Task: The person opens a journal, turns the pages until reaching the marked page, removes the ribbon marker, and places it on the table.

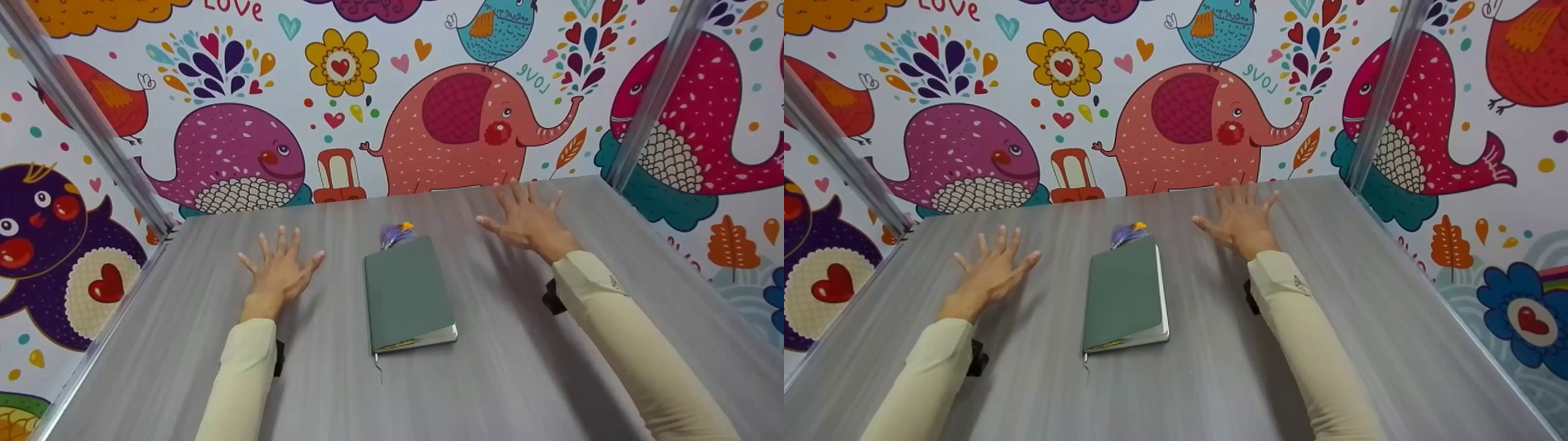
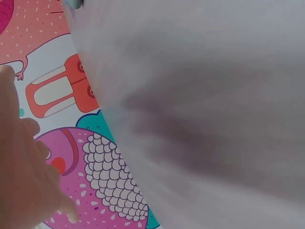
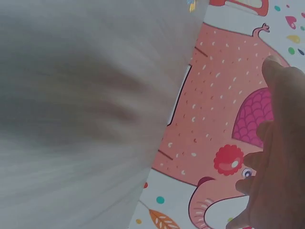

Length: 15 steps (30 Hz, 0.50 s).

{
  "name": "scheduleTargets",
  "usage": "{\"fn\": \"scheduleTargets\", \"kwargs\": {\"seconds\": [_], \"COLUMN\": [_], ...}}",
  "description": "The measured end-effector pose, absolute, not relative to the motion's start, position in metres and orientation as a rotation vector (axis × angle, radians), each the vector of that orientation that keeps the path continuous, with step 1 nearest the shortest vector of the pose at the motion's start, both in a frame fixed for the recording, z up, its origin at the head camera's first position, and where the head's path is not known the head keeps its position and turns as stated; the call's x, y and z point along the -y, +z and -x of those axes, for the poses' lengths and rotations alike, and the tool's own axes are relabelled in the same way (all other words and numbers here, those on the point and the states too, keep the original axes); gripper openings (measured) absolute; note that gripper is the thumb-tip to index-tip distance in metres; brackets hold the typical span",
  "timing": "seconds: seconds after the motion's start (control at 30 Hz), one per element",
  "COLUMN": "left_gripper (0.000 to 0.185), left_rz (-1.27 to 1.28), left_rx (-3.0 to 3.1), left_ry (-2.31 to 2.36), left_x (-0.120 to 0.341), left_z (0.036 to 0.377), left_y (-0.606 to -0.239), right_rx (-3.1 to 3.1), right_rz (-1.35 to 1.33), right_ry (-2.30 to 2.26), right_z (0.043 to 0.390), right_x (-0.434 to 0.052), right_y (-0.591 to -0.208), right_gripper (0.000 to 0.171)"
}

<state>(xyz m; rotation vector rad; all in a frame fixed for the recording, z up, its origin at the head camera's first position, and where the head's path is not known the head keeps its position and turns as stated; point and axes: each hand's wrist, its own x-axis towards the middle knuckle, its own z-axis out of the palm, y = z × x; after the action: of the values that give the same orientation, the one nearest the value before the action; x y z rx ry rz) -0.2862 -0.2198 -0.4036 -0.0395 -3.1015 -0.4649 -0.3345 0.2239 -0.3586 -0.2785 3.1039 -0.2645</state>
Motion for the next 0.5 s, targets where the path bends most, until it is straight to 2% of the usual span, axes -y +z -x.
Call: {"fn": "scheduleTargets", "kwargs": {"seconds": [0.27,0.5], "left_gripper": [0.086,0.093], "left_rz": [0.147,0.229], "left_rx": [3.076,3.066], "left_ry": [-0.458,-0.471], "left_x": [0.206,0.195], "left_z": [0.283,0.278], "left_y": [-0.401,-0.403], "right_rx": [-3.112,-3.108], "right_rz": [0.366,0.418], "right_ry": [-0.269,-0.289], "right_z": [0.326,0.318], "right_x": [-0.208,-0.196], "right_y": [-0.358,-0.357], "right_gripper": [0.097,0.095]}}
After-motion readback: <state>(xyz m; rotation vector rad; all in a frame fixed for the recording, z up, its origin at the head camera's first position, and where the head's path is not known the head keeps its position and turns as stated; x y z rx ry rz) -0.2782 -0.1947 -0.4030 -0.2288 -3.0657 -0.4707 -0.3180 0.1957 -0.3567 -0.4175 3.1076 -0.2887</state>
